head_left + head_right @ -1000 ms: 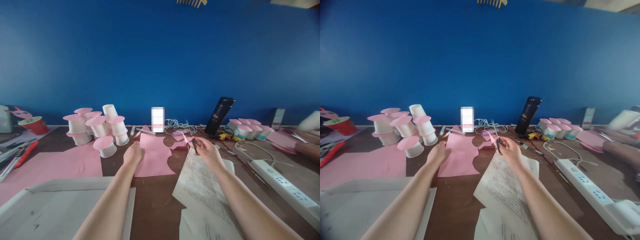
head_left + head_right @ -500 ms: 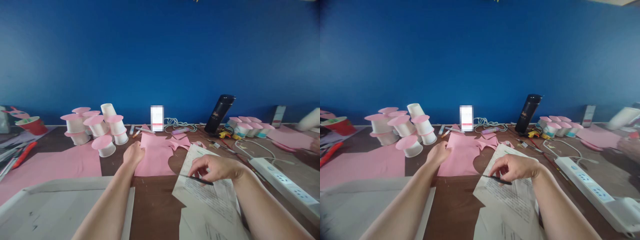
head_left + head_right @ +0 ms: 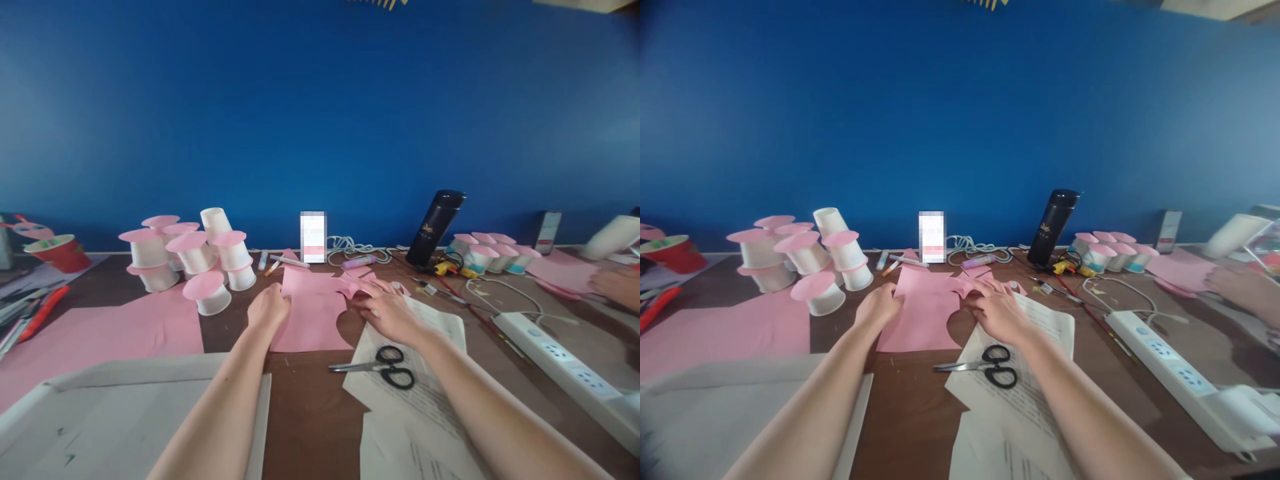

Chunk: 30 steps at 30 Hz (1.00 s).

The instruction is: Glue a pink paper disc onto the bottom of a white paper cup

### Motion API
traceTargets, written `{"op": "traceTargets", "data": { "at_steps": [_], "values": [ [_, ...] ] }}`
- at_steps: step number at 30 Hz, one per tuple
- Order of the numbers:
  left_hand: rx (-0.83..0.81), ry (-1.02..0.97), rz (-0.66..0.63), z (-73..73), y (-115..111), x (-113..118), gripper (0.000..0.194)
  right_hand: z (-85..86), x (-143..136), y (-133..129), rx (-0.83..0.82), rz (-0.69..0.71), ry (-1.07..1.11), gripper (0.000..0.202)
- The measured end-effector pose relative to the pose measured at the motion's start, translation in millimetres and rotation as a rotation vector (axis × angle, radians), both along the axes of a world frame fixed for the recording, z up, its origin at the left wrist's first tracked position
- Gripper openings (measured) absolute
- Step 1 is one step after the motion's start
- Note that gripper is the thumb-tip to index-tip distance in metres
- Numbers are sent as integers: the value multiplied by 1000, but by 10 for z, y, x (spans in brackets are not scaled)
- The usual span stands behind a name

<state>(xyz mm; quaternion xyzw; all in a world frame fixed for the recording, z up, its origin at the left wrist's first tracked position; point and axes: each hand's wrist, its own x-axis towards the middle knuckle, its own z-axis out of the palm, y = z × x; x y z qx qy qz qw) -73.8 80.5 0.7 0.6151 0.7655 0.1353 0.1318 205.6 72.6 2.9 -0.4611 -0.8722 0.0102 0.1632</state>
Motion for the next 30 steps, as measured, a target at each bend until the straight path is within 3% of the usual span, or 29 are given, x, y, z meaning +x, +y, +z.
{"op": "traceTargets", "data": {
  "at_steps": [2, 5, 8, 10, 13, 15, 18, 20, 24, 27, 30],
  "values": [
    [-2, -4, -5, 11, -21, 9, 28, -69, -58, 36, 2, -8, 18, 30],
    [69, 45, 17, 45, -67, 32, 33, -79, -56, 71, -10, -10, 238, 42],
    [359, 144, 51, 91, -103, 70, 44, 6, -21, 53, -178, 81, 591, 39],
    [565, 126, -65, 112, -113, 112, 43, 66, -20, 12, -370, 147, 832, 38],
    [686, -61, -425, 111, -125, 213, 44, 105, -62, -69, -604, 196, 1031, 39],
    [639, -213, -583, 91, -140, 293, 61, 103, -101, -122, -684, 209, 1057, 40],
    [498, -385, -682, 57, -162, 392, 80, 97, -149, -192, -769, 270, 1049, 43],
    [422, -503, -718, 41, -165, 431, 72, 99, -171, -227, -823, 338, 1040, 46],
    [253, -835, -726, 28, -158, 465, 32, 87, -192, -259, -855, 444, 1037, 43],
    [179, -946, -728, 36, -168, 473, 27, 56, -199, -261, -845, 455, 1008, 38],
    [204, -894, -743, 39, -188, 485, 31, 51, -223, -275, -817, 439, 994, 41]
  ]
}}
